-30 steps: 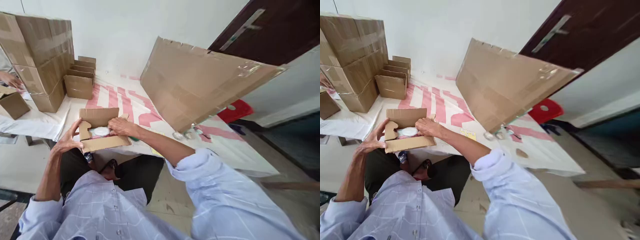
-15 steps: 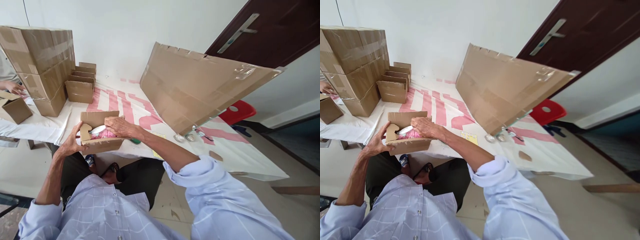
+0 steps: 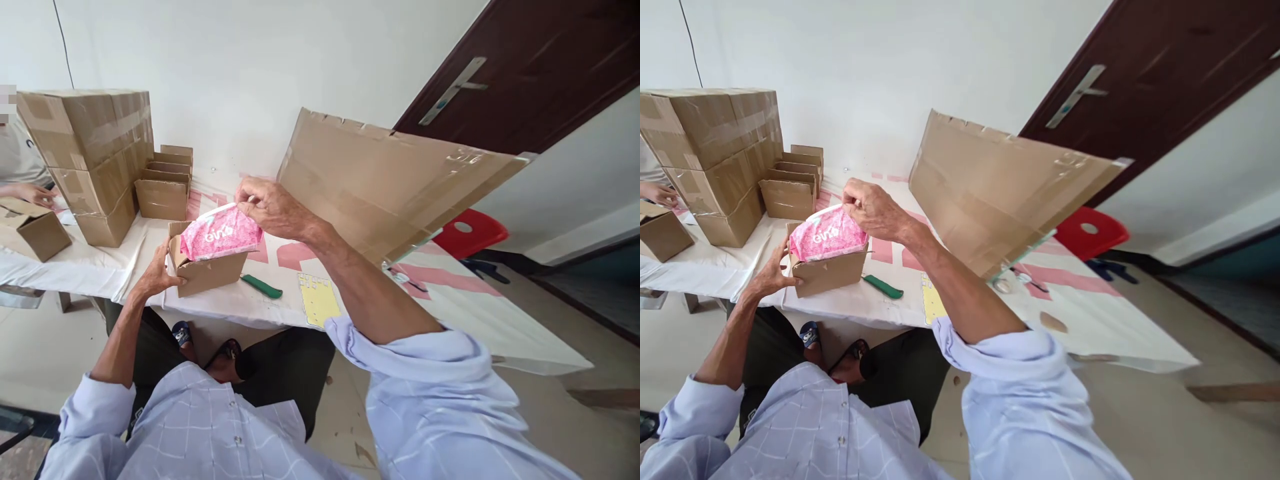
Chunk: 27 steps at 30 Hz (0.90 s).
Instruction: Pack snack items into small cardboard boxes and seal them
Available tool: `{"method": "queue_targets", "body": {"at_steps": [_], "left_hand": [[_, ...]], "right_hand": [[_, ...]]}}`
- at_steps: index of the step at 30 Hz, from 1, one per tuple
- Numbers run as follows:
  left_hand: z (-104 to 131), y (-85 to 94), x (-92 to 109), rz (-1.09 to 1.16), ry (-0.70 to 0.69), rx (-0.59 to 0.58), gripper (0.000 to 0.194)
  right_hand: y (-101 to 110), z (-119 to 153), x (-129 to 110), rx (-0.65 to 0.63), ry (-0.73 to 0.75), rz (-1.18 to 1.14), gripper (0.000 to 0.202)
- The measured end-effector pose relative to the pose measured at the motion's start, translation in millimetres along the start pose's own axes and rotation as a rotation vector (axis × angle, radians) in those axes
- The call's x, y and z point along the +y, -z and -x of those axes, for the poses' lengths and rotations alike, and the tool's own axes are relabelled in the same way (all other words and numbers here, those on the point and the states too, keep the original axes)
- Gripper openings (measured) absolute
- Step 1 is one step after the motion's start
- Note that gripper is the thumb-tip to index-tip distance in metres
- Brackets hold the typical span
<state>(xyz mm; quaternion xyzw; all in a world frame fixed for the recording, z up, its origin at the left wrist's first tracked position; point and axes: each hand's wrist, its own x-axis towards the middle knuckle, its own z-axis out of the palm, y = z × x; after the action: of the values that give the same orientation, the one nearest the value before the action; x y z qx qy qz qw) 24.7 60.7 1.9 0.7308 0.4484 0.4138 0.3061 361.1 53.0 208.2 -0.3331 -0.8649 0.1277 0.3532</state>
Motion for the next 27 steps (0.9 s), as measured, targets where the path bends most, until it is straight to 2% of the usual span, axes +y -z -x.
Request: {"method": "queue_targets", "body": {"at_steps": [3,5,7,9,12,14,16,19,21,25,27], "left_hand": [[4,14.2,20,-0.014,-0.145,0.060,0.117],[8,19.0,44,0.049,-0.280,0.078,0.120],[10,17.7,72,0.087,-0.394,0.059,0.133],[9,11.8,97,0.074,-0.448,0.072,0.128],[5,2.1,119,0.158,-0.416,0.160,0.095],[1,-1.4,123,0.272,-0.337,0.237,0.076],[-6,-2.7,124,0.371,-0.238,0.299,0.064],[-18,-3.6,125,0.481,-0.113,0.340,0.058],[-27,-4.3,128,0.531,-0.085,0.363,0.058],[-41,0.9,143,0.541,-0.142,0.436,0.061],[-47,9.0,154,0.541,-0.188,0.380,0.064]], "right_hand": [[12,2,-10,0.062,-0.027,-0.119,0.014],[15,4,-16,0.075,-0.053,-0.198,0.013],[12,6,-19,0.065,-0.090,-0.271,0.014],[7,8,-19,0.052,-0.142,-0.346,0.018],[-2,10,-14,0.089,-0.233,-0.506,0.034],[-8,15,-11,0.128,-0.266,-0.644,0.048],[-14,23,-10,0.147,-0.262,-0.752,0.063],[-29,37,-10,0.191,-0.215,-0.798,0.082],[-42,44,-9,0.253,-0.200,-0.775,0.092],[-62,38,0,0.408,-0.200,-0.709,0.100],[-64,27,6,0.492,-0.183,-0.710,0.096]]}}
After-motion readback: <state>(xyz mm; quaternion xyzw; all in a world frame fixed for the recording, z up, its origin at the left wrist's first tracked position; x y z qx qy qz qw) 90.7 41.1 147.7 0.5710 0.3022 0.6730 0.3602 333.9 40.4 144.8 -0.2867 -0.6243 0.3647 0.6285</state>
